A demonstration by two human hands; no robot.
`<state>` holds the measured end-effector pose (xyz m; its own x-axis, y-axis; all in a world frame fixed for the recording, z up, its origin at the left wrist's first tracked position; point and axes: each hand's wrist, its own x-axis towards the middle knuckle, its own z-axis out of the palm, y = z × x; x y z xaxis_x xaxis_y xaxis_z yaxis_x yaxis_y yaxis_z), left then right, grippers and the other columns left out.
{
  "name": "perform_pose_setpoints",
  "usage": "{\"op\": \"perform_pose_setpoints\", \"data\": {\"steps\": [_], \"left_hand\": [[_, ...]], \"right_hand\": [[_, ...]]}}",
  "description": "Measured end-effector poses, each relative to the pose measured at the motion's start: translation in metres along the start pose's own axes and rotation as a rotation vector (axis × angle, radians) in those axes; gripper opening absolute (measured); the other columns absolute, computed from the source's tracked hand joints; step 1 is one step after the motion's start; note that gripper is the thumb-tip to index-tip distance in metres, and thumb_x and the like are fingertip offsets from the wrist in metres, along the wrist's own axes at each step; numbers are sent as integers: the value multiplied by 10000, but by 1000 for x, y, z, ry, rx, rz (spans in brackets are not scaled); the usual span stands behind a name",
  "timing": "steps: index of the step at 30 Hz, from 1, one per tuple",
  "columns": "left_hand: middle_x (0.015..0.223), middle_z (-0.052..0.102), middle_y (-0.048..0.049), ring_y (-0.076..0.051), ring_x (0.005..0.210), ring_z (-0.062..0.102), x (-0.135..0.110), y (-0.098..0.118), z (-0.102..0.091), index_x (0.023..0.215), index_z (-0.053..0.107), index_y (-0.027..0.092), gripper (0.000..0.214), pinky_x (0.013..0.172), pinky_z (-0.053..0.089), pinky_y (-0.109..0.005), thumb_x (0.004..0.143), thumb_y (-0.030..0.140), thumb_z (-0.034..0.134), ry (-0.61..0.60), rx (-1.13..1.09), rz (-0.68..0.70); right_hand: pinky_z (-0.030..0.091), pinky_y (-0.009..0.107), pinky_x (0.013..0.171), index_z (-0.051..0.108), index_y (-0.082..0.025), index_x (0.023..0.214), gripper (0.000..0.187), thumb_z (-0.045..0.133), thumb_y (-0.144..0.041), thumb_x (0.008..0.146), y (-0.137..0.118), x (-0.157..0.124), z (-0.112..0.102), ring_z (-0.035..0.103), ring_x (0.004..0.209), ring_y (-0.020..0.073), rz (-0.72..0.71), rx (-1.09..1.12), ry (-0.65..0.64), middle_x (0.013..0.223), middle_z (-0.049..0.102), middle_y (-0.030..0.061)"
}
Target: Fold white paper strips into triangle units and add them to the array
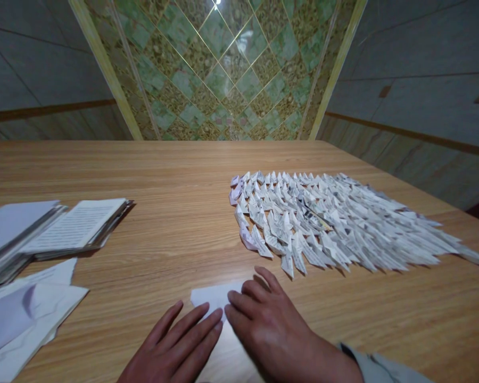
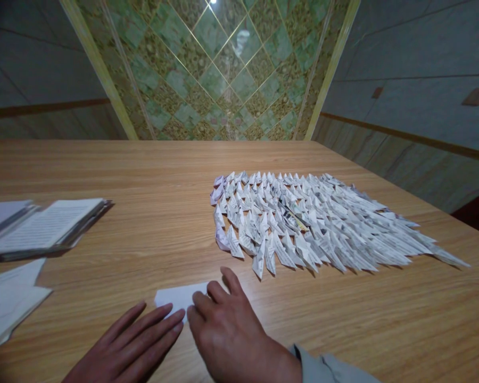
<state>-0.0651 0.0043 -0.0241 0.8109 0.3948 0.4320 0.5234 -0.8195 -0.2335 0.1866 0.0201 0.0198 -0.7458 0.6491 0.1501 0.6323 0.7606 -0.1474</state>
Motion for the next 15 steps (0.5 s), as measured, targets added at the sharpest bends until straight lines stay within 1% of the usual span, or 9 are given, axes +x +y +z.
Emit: {"op": "perform_pose_setpoints", "data": {"steps": [3, 8, 11, 13, 15], "left_hand": [[1368, 687, -13, -228, 1263, 586, -8, 1, 8, 1348, 634, 234, 413, 1269, 77, -452, 1056, 409, 401, 3, -11, -21], [1361, 690, -36, -234, 1284, 583, -8, 1, 8, 1328, 656, 216, 409, 1265, 108, -444, 1040, 418, 448, 22, 7, 6], [1381, 676, -24, -237, 1280, 580, -9, 0, 6, 1337, 648, 230, 418, 1266, 79, -480, 1030, 447, 466, 12, 51, 23], [1382, 675, -20, -245, 1266, 583, -9, 0, 4, 1327, 653, 227, 420, 1263, 62, -512, 1035, 452, 451, 23, 69, 24], [1378, 677, -28, -249, 1263, 583, -8, 2, 0, 1314, 660, 219, 422, 1262, 68, -515, 1042, 448, 434, 27, 79, 16]], "right_hand": [[151, 538, 1169, 647, -173, 1048, 107, 580, -172, 965, 3, 1, -3, 559, 972, 260, 10, -8, -28, 1030, 706, 45], [192, 548, 1157, 686, -175, 935, 90, 605, -178, 975, 9, 3, -4, 571, 999, 268, 77, -57, -50, 924, 712, 36], [197, 540, 1154, 698, -165, 913, 69, 646, -178, 956, 13, 4, -1, 581, 1000, 269, 104, -97, -24, 906, 719, 37], [198, 533, 1149, 707, -153, 906, 52, 668, -166, 939, 15, 6, 1, 589, 987, 267, 155, -128, 3, 905, 726, 45], [227, 514, 1130, 711, -154, 870, 80, 669, -154, 938, 15, 7, 1, 595, 954, 255, 201, -123, 26, 869, 728, 43]]}}
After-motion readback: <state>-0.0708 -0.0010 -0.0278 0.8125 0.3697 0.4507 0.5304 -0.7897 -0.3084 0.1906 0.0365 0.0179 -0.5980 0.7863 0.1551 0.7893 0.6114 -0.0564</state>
